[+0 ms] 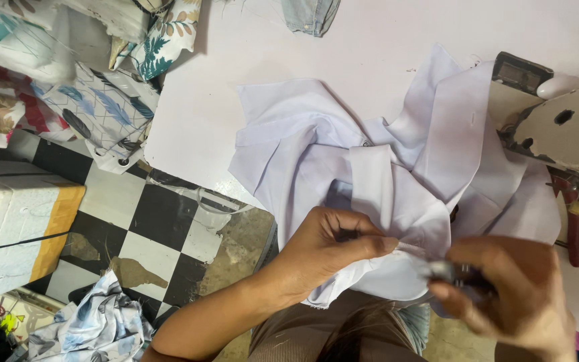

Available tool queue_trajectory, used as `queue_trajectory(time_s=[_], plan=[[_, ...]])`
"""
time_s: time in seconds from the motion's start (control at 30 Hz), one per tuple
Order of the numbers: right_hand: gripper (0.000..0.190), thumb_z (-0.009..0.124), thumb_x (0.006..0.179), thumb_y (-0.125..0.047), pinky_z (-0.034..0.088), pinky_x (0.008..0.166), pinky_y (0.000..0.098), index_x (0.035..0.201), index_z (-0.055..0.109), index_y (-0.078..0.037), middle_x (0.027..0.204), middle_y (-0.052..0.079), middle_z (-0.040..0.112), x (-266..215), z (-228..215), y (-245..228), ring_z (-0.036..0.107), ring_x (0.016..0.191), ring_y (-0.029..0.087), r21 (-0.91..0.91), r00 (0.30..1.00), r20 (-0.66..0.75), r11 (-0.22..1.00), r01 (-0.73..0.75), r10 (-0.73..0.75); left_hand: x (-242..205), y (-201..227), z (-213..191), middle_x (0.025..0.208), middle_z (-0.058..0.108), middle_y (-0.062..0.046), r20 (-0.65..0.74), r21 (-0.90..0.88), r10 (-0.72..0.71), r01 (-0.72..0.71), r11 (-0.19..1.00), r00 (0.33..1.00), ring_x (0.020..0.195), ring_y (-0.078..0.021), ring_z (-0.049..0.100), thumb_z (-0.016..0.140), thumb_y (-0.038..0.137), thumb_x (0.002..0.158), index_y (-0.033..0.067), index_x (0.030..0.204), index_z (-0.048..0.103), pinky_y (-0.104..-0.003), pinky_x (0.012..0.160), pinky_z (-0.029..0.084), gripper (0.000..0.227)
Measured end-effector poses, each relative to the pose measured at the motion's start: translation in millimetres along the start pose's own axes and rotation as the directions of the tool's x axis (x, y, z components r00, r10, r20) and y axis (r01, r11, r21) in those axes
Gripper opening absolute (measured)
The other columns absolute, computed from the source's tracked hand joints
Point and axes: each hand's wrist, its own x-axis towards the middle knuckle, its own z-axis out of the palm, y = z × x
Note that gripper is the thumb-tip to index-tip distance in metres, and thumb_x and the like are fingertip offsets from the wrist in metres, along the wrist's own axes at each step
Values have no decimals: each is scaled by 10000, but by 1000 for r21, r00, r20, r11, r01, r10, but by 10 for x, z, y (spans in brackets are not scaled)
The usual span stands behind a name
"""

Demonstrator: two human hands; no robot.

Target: The person uses a small hand-held thread cutter to trim and remove loose threads from a white garment on a work table.

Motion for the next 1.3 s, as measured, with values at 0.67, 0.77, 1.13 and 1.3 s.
queue_trajectory(time_s=[0.67,0.77,1.13,1.3], plan=[[452,754,935,-448,394,433,319,675,515,-165,543,-42,499,336,-157,-220,460,429,126,-276,934,209,899,341,-290,-86,125,-13,883,763,37,37,43,-189,188,981,981,892,-25,645,736,247,967,91,964,809,-201,822,469,173],[437,767,946,-447,430,444,304,671,554,-183,581,-49,563,346,-166,-208,503,458,126,-311,901,236,850,425,-364,-96,132,-25,916,778,25,42,47,-203,201,978,978,914,-35,666,746,251,953,95,994,811,-201,851,484,174],[458,758,956,-408,409,427,306,633,533,-173,556,-33,552,380,-155,-199,487,446,129,-297,889,213,840,455,-406,-101,79,-80,955,767,16,84,46,-151,148,988,985,931,-13,633,733,210,968,53,1019,798,-172,837,473,178],[444,601,901,-389,292,334,305,537,556,-138,416,-36,465,241,-64,67,373,321,97,16,972,15,972,235,-235,-93,98,-87,994,762,37,123,46,-80,75,996,989,971,-6,639,708,247,1008,77,1029,786,-168,902,478,188]])
